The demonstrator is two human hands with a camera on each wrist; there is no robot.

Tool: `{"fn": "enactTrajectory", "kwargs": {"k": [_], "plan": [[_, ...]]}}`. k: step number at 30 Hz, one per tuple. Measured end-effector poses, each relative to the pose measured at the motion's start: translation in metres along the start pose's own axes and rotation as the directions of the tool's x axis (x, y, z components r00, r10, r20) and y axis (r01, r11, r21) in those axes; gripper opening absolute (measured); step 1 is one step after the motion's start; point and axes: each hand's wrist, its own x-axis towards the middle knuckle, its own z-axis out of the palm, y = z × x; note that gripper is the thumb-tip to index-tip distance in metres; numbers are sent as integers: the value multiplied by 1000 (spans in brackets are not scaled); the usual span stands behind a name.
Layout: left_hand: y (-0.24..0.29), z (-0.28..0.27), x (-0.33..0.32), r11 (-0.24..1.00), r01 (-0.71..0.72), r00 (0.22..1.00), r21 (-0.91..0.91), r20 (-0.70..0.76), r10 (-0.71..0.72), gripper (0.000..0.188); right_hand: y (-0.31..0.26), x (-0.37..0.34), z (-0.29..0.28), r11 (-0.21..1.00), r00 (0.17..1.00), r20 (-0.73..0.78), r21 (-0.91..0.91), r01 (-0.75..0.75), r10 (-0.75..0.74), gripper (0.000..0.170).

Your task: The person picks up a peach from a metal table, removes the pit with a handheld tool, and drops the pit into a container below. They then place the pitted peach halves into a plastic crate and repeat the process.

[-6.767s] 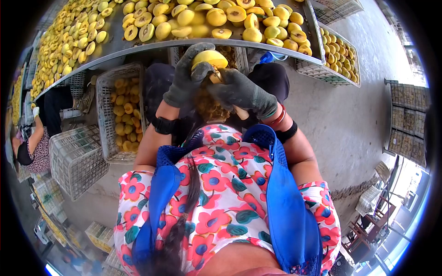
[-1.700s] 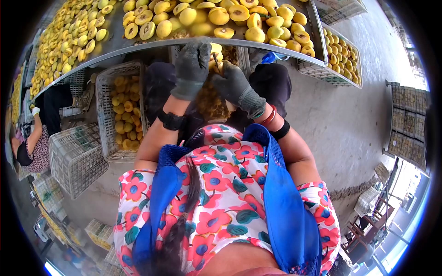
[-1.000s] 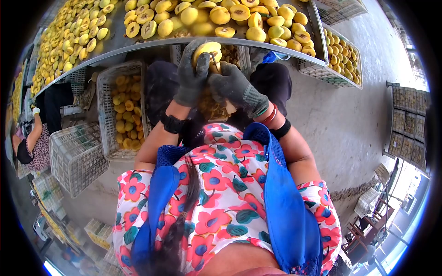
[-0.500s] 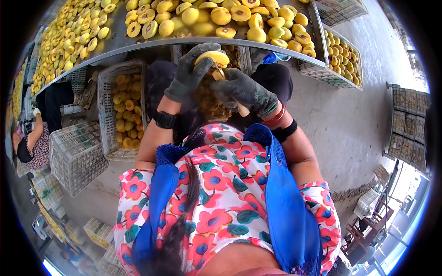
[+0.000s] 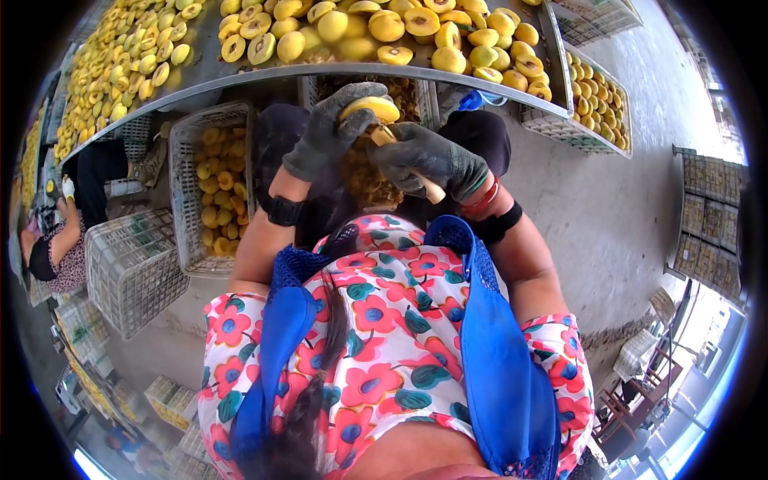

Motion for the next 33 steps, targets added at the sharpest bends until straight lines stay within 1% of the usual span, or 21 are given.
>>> {"fn": "enactTrajectory", "kwargs": {"k": [1, 4, 6, 7, 8, 9, 10, 11, 12, 13, 16, 19, 22, 23, 24, 25, 26, 27, 29, 32, 33], "plan": [[1, -1, 1, 1000, -10, 1000, 3, 5, 10, 31, -1, 1, -3, 999, 998, 58, 37, -36, 34, 13], [2, -2, 1, 1000, -25, 1000, -2, 1, 25, 32, 0, -1, 9, 993, 989, -135, -115, 40, -55, 12], [-1, -2, 0, 1000, -13, 1000, -24, -18, 12, 33, 2, 4, 13, 947, 977, -169, -313, 70, -128, 12], [1, -2, 0, 1000, -23, 999, 5, -23, 23, 33, 3, 5, 13, 909, 969, -181, -409, 82, -169, 12], [3, -2, 0, 999, -32, 999, 33, -27, 33, 33, 6, 5, 10, 863, 960, -67, -458, 212, -271, 12], [5, -2, 1, 997, -40, 999, 61, -32, 42, 34, 9, 4, 4, 804, 931, 52, -489, 339, -361, 12], [7, -3, 2, 995, -57, 998, 80, -18, 59, 33, 10, 3, 1, 730, 882, 173, -503, 463, -439, 12], [10, -4, 4, 992, -74, 997, 98, -3, 75, 33, 9, 1, -2, 909, 950, 114, -277, 311, -290, 13], [11, -4, 4, 989, -91, 996, 116, 9, 91, 33, 4, -2, -3, 992, 988, 99, -26, 122, -119, 13], [8, -2, 3, 993, -80, 997, 92, 6, 79, 33, 0, -4, -2, 971, 990, 128, 224, -82, 54, 14], [3, 1, 3, 997, -58, 998, 51, -9, 58, 32, 0, -5, 14, 1000, 995, -101, 1, 22, -22, 11], [7, 2, 5, 997, -46, 998, 60, -38, 48, 32, 2, -1, 13, 975, 984, -135, -204, 88, -117, 11], [5, 3, 3, 995, -60, 997, 78, -41, 64, 32, 3, -5, 16, 967, 978, -120, -213, 143, -171, 12], [5, 2, 4, 994, -66, 997, 90, -37, 70, 31, 4, -5, 9, 996, 996, -18, 12, 90, -89, 12], [6, 2, 5, 992, -71, 997, 101, -34, 75, 31, 3, -6, 0, 973, 994, 101, 229, 6, -30, 13], [7, 2, 5, 987, -100, 994, 127, -27, 104, 31, 3, -7, -4, 900, 974, 227, 424, -101, 3, 13], [7, 2, 8, 979, -131, 991, 154, -20, 136, 31, 5, -8, -4, 982, 994, 98, 189, 22, -41, 13], [7, 2, 11, 970, -163, 986, 183, -14, 168, 31, 1, -11, 6, 991, 993, -16, -74, 116, -118, 13], [4, 4, 7, 975, -150, 987, 165, -30, 157, 31, -3, -14, 19, 980, 977, -187, -187, 65, -101, 13], [10, 8, 7, 988, -119, 991, 98, -46, 124, 33, 5, -6, 13, 891, 957, -167, -430, 145, -236, 13], [13, 8, 7, 992, -107, 992, 73, -54, 111, 33, 4, -7, 15, 909, 960, -173, -393, 136, -219, 12]]}}
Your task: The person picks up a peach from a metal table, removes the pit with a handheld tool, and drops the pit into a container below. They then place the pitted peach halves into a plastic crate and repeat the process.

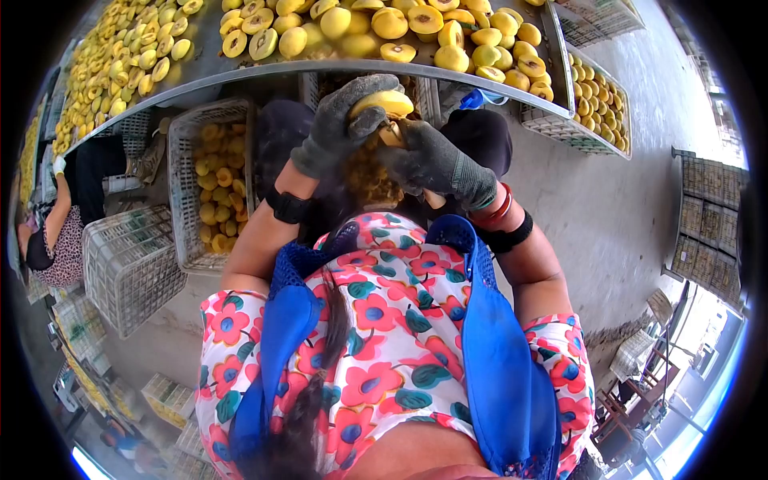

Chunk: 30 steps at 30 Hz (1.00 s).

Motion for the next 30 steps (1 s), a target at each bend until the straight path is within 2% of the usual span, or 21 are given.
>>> {"fn": "enactTrajectory", "kwargs": {"k": [2, 5, 8, 11, 12, 15, 16, 18, 20, 23, 26, 30], "plan": [[-8, 3, -3, 1000, -24, 999, 16, -21, 24, 34, -10, -4, 2, 997, 1000, 3, 72, -30, 30, 12], [-13, 8, -5, 999, -54, 997, -2, -52, 53, 36, -6, -2, -12, 930, 968, 220, 314, -190, 123, 12], [-11, 13, -7, 1000, -30, 992, 3, -122, 30, 37, -6, 3, -2, 988, 993, 0, -101, -116, 116, 13], [-9, 15, -6, 1000, -15, 987, -5, -161, 14, 36, 9, 11, 0, 937, 990, -91, -340, 74, -112, 16], [-9, 16, -6, 1000, -14, 986, -13, -168, 11, 36, 9, 11, -2, 962, 995, -62, -265, 60, -80, 17], [-14, 9, -5, 990, 51, 998, -133, -41, -57, 35, 1, 5, -10, 999, 999, 53, -28, 17, -15, 17], [-13, 5, -4, 991, 67, 998, -114, 1, -67, 34, -11, -2, -10, 998, 995, 103, 59, 2, -8, 16], [-10, -2, -1, 993, 99, 992, -71, 83, -93, 32, -14, -5, -11, 971, 981, 182, 214, -109, 70, 14], [-9, -6, 1, 989, 114, 985, -97, 141, -100, 30, -7, 0, -15, 897, 946, 252, 336, -285, 206, 13], [-15, -7, 0, 993, 84, 980, -85, 189, -67, 28, -5, 2, -15, 894, 939, 269, 334, -298, 213, 12], [-11, -9, 1, 994, 77, 970, -72, 237, -58, 29, 6, 7, -20, 816, 908, 355, 442, -372, 222, 11], [-13, -8, 0, 991, 82, 967, -110, 250, -53, 31, -1, 3, -14, 859, 926, 320, 396, -324, 202, 12]]}}
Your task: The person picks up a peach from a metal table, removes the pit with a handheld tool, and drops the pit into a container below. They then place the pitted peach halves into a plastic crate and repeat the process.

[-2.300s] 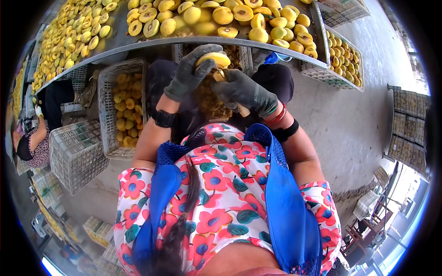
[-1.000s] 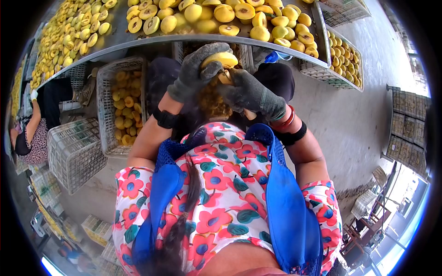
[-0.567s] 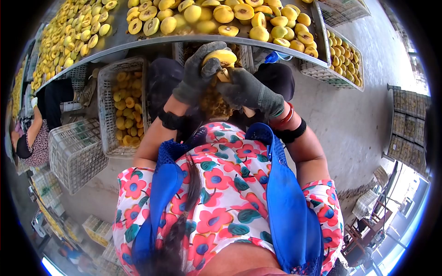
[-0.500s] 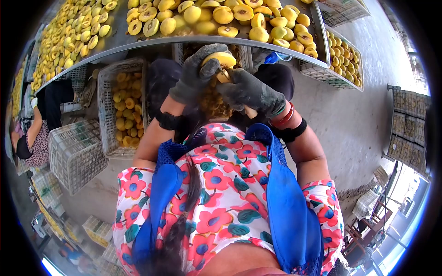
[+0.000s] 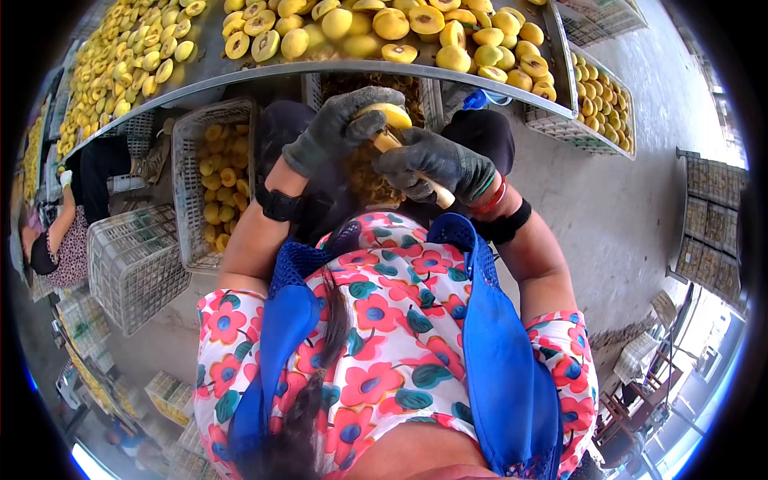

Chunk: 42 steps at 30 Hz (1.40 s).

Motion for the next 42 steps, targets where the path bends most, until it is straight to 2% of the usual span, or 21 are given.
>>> {"fn": "enactTrajectory", "kwargs": {"k": [3, 6, 7, 8, 11, 12, 16, 17, 18, 20, 21, 24, 27, 28, 30, 32, 33, 35, 38, 40, 42], "plan": [[6, 2, -1, 998, 58, 989, 2, -137, -57, 30, -1, -1, 1, 970, 989, 8, -194, 149, -150, 13], [-21, -17, -14, 877, 137, 817, -461, -447, -363, 34, -1, -3, -2, 914, 959, -6, -305, 269, -284, 14], [-29, -22, -20, 996, 92, 823, -9, -562, -82, 38, 1, 0, -8, 945, 966, -61, -235, 229, -249, 14], [-35, -27, -29, 892, 55, 815, 449, -536, 219, 43, 3, 4, -11, 969, 972, -110, -160, 189, -208, 15], [-71, -56, -59, 805, 185, 880, 564, -460, 120, 60, 6, 13, -11, 972, 970, -169, -186, 145, -177, 18], [-32, -53, -49, 743, 72, 878, 666, -395, 269, 61, 9, 19, -10, 970, 958, -211, -182, 159, -197, 15], [-11, -85, -72, 749, 409, 697, 522, -708, 112, 43, 17, 29, -9, 925, 926, -296, -362, 118, -234, 16], [11, -87, -72, 919, 381, 541, -97, -783, -307, 33, 20, 29, -10, 914, 923, -303, -393, 106, -237, 16], [-15, -123, -105, 804, 543, 587, 241, -794, -158, 35, 22, 28, -10, 902, 920, -311, -422, 93, -240, 16], [-35, -184, -154, 466, 652, 659, 599, -751, 43, 43, 31, 30, -21, 867, 910, -290, -481, 129, -296, 16], [-25, -194, -165, 362, 668, 660, 650, -743, 114, 47, 31, 28, -22, 862, 907, -297, -493, 122, -298, 16], [-26, -232, -201, -221, 859, 495, 462, -860, 123, 52, 32, 26, -22, 843, 897, -310, -526, 115, -315, 15], [-25, -209, -150, -9, 845, 527, 535, -829, 188, 55, 34, 30, -26, 837, 887, -325, -535, 114, -329, 15], [-22, -191, -113, 77, 833, 544, 548, -836, 69, 52, 35, 30, -26, 841, 886, -335, -532, 104, -321, 15], [-57, -158, -70, 225, 494, 802, 840, -540, 254, 50, 35, 30, -24, 839, 880, -365, -541, 65, -304, 15], [-81, -112, -12, 389, 435, 857, 812, -506, 100, 53, 34, 30, -24, 827, 867, -408, -562, 8, -287, 18], [-87, -86, 13, 330, 528, 841, 783, -537, -71, 61, 38, 32, -27, 779, 844, -405, -626, 24, -351, 19], [-96, -50, 59, 323, 422, 905, 847, -371, -210, 66, 50, 36, -39, 671, 792, -384, -740, 43, -474, 21], [-127, -15, 102, 180, 503, 784, 845, -359, -505, 63, 46, 23, -40, 538, 720, -325, -839, 79, -613, 22], [-113, 0, 126, 94, 535, 642, 840, -331, -692, 62, 43, 13, -40, 620, 719, -374, -778, 100, -586, 20], [-112, 3, 125, 133, 549, 662, 825, -333, -671, 64, 45, 12, -34, 705, 723, -422, -698, 126, -547, 19]]}}
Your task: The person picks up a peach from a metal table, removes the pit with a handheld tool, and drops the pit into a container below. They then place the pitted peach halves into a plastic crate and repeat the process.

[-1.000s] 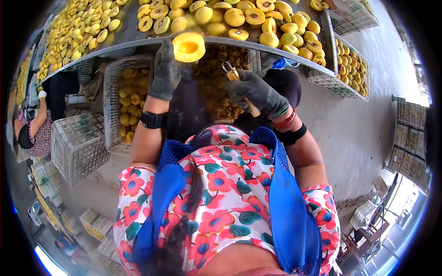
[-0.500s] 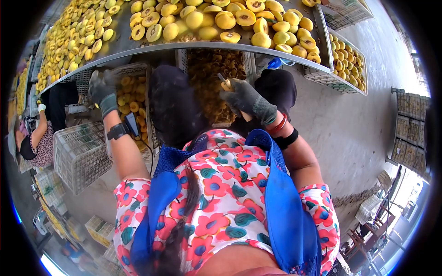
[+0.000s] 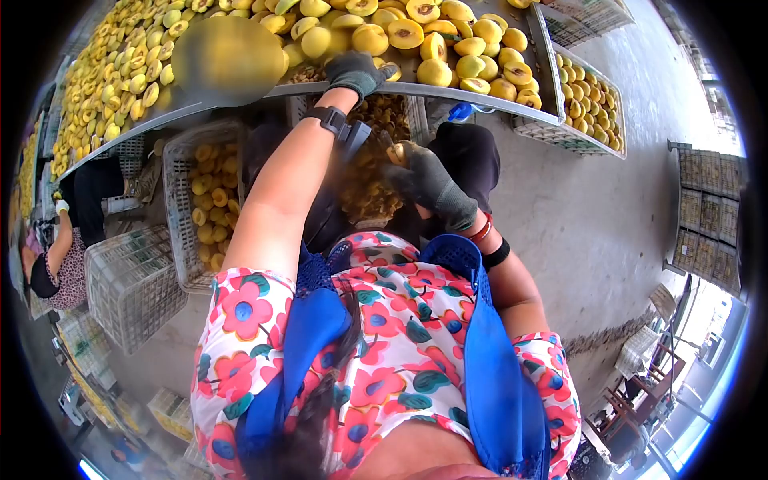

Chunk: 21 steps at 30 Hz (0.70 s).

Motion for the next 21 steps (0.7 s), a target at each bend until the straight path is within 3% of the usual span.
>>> {"fn": "enactTrajectory", "kwargs": {"k": [2, 5, 6, 9, 10, 13, 14, 17, 21], "plan": [[4, 10, 7, 997, -8, 1000, -75, 14, 9, 68, 7, 0, 0, 990, 997, 11, 121, -77, 76, 18], [6, 18, 4, 938, 18, 999, -345, -31, -31, 65, 5, 2, -3, 971, 992, 40, 202, -124, 118, 18], [-2, 37, 13, 879, -124, 988, -461, -137, 67, 64, 7, 4, -3, 986, 997, -4, 146, -77, 79, 19], [-12, 33, 0, 770, -315, 939, -555, -299, 169, 59, 18, 14, -4, 995, 984, -159, -74, 65, -76, 21], [-17, 29, -12, 689, -462, 855, -559, -486, 179, 51, 15, 15, -5, 978, 964, -224, -177, 108, -147, 21], [-31, 7, -42, 457, -542, 836, -705, -508, 208, 46, 3, 19, -4, 927, 897, -344, -340, 159, -279, 23], [-32, 1, -56, 417, -497, 864, -761, -477, 161, 45, 1, 22, -4, 909, 879, -348, -371, 191, -326, 24], [-36, -8, -89, 392, -599, 795, -698, -580, 181, 42, -5, 29, -1, 862, 837, -333, -423, 280, -435, 24], [-30, -18, -127, 291, -606, 793, -740, -591, 147, 42, -8, 32, 8, 849, 812, -347, -428, 309, -470, 24]]}}
